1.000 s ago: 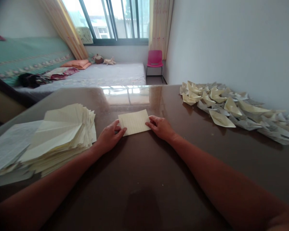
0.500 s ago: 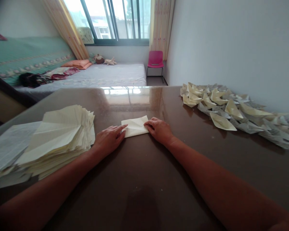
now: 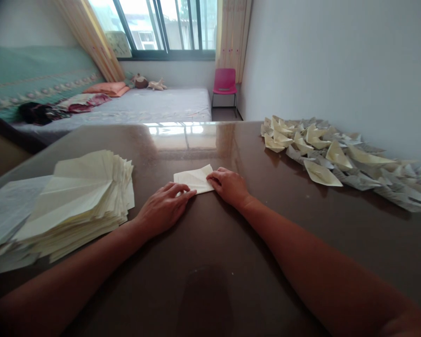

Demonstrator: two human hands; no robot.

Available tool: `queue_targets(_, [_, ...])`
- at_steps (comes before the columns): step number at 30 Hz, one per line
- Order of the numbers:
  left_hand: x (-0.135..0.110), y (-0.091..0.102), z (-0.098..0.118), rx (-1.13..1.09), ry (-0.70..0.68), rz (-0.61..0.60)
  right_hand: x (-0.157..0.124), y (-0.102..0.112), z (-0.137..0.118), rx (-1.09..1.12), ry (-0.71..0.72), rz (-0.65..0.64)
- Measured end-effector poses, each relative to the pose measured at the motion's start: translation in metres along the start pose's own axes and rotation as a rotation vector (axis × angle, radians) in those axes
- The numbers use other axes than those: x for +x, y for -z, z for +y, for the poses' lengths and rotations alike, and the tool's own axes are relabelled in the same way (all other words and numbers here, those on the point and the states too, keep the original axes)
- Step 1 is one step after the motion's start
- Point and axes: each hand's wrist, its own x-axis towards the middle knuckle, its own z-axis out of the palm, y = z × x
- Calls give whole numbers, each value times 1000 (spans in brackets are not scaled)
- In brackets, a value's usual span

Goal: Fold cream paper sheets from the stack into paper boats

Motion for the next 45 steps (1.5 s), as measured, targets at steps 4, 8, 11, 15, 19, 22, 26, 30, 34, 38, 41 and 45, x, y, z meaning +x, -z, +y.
queue_targets(4, [0, 2, 1, 43, 8, -8, 0, -1, 0, -21, 3, 3])
queue_targets(8, [0, 4, 3, 80, 22, -44, 0, 4, 1, -14, 15, 70])
queue_targets(11, [0, 4, 3, 99, 29, -54, -5, 9, -8, -39, 127, 144])
queue_targets(15, [0, 1, 4, 128, 28, -44, -22, 9, -30, -111, 390, -157])
queue_targets(19, [-1, -1, 4, 149, 25, -44, -37, 4, -39, -157, 378, -312])
queue_targets(22, [-1, -1, 4, 155, 18, -47, -39, 5, -36, -156, 356, -383])
queue_targets(26, [-1, -1, 4, 154, 16, -50, -35, 10, -31, -180, 332, -438])
queue_targets(30, [-2, 0, 5, 182, 24, -78, -32, 15, -22, -224, 286, -463])
queue_targets(34, [-2, 0, 3, 226, 23, -74, -30, 16, -12, -279, 248, -424])
queue_targets(38, [2, 2, -3, 291, 56, -76, -27, 16, -11, -336, 234, -358])
queue_targets(41, [4, 4, -6, 339, 63, -85, -24, 15, -15, -363, 236, -279])
queue_targets(45, [1, 4, -4, 374, 17, -99, -21, 15, -18, -359, 254, -186])
